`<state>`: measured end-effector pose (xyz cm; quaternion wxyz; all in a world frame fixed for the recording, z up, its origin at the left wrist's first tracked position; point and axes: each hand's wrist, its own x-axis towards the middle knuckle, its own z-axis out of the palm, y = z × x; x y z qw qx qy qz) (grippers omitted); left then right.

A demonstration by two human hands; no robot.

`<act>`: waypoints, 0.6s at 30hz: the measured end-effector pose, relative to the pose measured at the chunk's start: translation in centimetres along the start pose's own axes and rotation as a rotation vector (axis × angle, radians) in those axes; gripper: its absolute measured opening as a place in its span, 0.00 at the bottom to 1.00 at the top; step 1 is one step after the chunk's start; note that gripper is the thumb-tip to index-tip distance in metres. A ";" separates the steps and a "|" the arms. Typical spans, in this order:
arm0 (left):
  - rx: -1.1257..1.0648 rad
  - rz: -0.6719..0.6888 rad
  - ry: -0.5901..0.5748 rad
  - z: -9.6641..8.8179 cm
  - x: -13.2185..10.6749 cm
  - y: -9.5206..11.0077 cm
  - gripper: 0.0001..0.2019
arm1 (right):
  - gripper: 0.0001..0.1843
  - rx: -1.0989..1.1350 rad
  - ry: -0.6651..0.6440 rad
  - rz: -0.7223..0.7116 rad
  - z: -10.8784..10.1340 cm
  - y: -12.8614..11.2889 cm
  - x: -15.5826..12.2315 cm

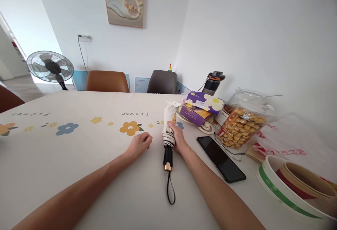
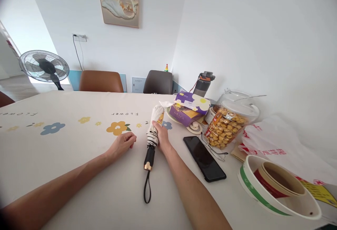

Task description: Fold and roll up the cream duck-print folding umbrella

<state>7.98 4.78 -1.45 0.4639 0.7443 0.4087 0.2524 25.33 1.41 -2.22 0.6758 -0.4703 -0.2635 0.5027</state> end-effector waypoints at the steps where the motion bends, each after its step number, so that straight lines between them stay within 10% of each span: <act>1: 0.003 0.002 -0.002 0.0 0.0 0.0 0.13 | 0.20 -0.003 0.001 0.021 -0.1 -0.2 0.0; 18: 0.141 0.060 -0.029 0.5 0.0 -0.5 0.17 | 0.21 0.027 -0.052 0.141 -0.9 -0.5 -0.1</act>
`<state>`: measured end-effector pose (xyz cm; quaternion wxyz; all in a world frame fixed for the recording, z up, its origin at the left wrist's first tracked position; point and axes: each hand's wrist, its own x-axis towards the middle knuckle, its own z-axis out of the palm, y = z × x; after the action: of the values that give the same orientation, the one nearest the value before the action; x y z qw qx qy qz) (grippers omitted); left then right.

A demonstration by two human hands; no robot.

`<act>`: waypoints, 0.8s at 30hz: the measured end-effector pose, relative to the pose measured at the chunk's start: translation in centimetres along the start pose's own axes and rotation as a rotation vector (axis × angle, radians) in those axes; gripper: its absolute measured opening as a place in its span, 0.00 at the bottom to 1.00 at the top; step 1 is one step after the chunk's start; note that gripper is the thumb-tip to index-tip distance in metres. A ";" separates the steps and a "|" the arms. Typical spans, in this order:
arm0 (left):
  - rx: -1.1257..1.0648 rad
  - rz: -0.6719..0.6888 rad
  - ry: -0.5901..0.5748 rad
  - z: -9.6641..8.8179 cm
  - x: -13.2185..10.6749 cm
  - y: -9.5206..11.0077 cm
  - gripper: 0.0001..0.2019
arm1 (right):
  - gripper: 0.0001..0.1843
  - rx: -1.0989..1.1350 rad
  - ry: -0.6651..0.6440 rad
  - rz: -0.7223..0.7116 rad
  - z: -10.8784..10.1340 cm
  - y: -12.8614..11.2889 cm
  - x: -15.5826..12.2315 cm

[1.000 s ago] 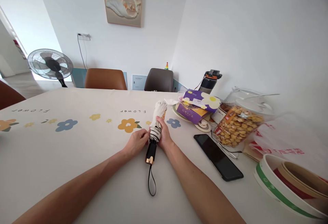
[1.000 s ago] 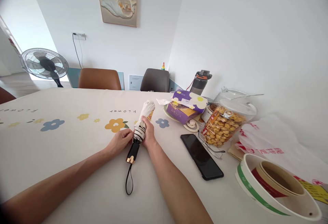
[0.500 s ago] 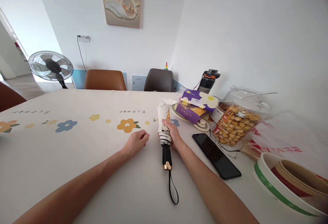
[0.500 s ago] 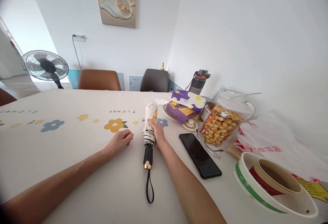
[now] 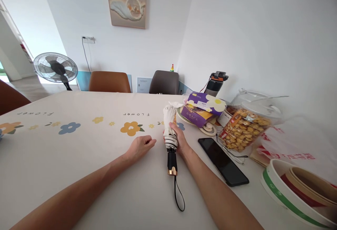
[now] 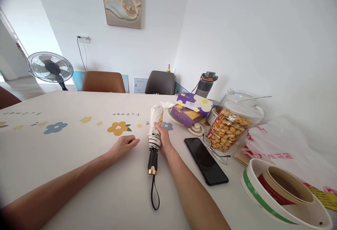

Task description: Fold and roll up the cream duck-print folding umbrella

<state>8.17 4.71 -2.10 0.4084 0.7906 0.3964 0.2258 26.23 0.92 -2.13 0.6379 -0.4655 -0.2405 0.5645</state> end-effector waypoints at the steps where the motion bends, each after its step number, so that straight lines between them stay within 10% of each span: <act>1: -0.002 -0.004 0.002 0.0 0.0 0.1 0.17 | 0.20 0.018 -0.004 0.011 0.0 0.0 0.1; 14: -0.125 -0.090 -0.002 -1.3 -0.1 0.6 0.17 | 0.20 0.061 -0.050 0.034 -0.5 -0.1 0.2; 24: 0.095 -0.137 0.088 -7.8 -1.2 -2.9 0.19 | 0.17 0.139 -0.061 0.054 -0.7 -0.2 0.5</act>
<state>0.87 8.41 -0.17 0.3670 0.7694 0.4775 0.2128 27.01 1.18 -2.37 0.6454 -0.4090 -0.2077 0.6108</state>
